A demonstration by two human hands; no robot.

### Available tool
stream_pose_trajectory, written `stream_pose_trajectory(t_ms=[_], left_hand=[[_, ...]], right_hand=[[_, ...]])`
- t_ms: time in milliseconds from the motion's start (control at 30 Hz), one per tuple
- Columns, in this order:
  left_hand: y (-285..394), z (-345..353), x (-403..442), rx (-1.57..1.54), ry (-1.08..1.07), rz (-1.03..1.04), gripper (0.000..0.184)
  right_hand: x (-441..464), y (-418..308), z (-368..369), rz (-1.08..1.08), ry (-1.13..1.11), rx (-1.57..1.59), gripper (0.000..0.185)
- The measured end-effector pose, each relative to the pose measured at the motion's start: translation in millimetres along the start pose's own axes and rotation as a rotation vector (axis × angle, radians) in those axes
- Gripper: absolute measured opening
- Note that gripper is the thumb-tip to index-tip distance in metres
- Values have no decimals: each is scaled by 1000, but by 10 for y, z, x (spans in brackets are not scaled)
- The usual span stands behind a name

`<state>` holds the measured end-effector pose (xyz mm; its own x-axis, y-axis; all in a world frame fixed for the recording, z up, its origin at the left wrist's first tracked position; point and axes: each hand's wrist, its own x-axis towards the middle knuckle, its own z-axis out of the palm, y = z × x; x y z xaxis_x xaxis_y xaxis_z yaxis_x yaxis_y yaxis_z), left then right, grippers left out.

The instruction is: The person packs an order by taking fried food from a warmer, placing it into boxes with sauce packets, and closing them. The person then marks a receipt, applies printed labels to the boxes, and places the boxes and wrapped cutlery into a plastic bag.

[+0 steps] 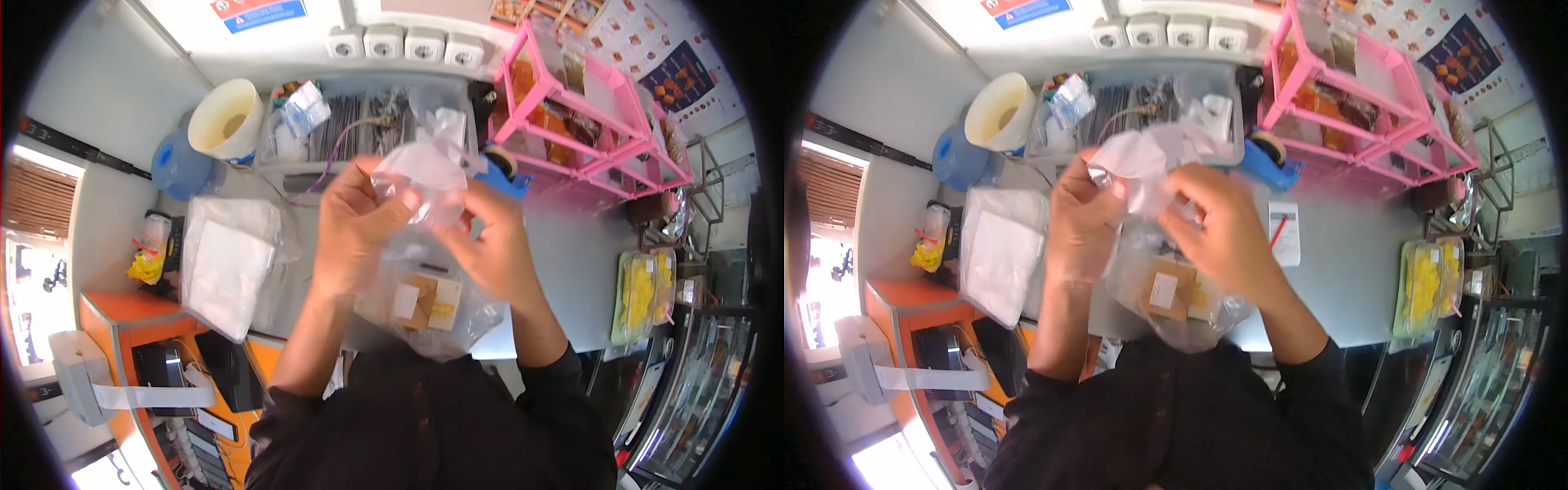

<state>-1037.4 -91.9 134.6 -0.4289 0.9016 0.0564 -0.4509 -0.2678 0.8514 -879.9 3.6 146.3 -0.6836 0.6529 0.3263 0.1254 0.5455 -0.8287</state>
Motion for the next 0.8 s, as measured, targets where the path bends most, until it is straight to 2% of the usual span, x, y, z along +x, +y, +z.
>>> stream_pose_trajectory(t_ms=[67,133,200,233,300,367,400,433,500,600,633,700,733,800], left_hand=[[150,-41,-99,162,-29,110,59],[162,-120,-345,636,-21,217,68],[95,-128,-583,1062,-60,243,74],[-27,-193,-600,1161,-35,231,68],[-276,-345,-668,1360,31,202,55],[-252,-512,-660,957,175,-102,38],[-209,-594,-662,750,240,-242,30],[-157,-638,-699,624,205,-242,23],[-51,-689,-828,373,145,-237,11],[23,-717,-1013,229,98,-266,11],[47,-709,-1053,227,99,-237,12],[84,-671,-1098,221,98,-174,13],[79,-672,-1110,206,89,-168,14],[55,-686,-1124,177,75,-153,17]], right_hand=[[-81,-30,-44,76,86,134,20],[-147,-76,-97,92,270,357,14],[-325,-95,-287,0,252,228,11],[-390,-115,-347,-46,239,166,10],[-319,-141,-304,-228,75,128,13],[-335,-163,-249,-169,-274,-35,16],[-390,-63,-86,-133,-331,-19,16],[-471,97,147,-98,-386,-3,15],[-610,259,497,-5,-632,-181,19],[-577,229,907,291,-687,-262,25],[-585,543,1070,390,-752,-130,30],[-544,1178,1350,456,-858,-74,39],[-517,1368,1413,422,-902,-152,43],[-507,1618,1434,455,-974,-53,45]])
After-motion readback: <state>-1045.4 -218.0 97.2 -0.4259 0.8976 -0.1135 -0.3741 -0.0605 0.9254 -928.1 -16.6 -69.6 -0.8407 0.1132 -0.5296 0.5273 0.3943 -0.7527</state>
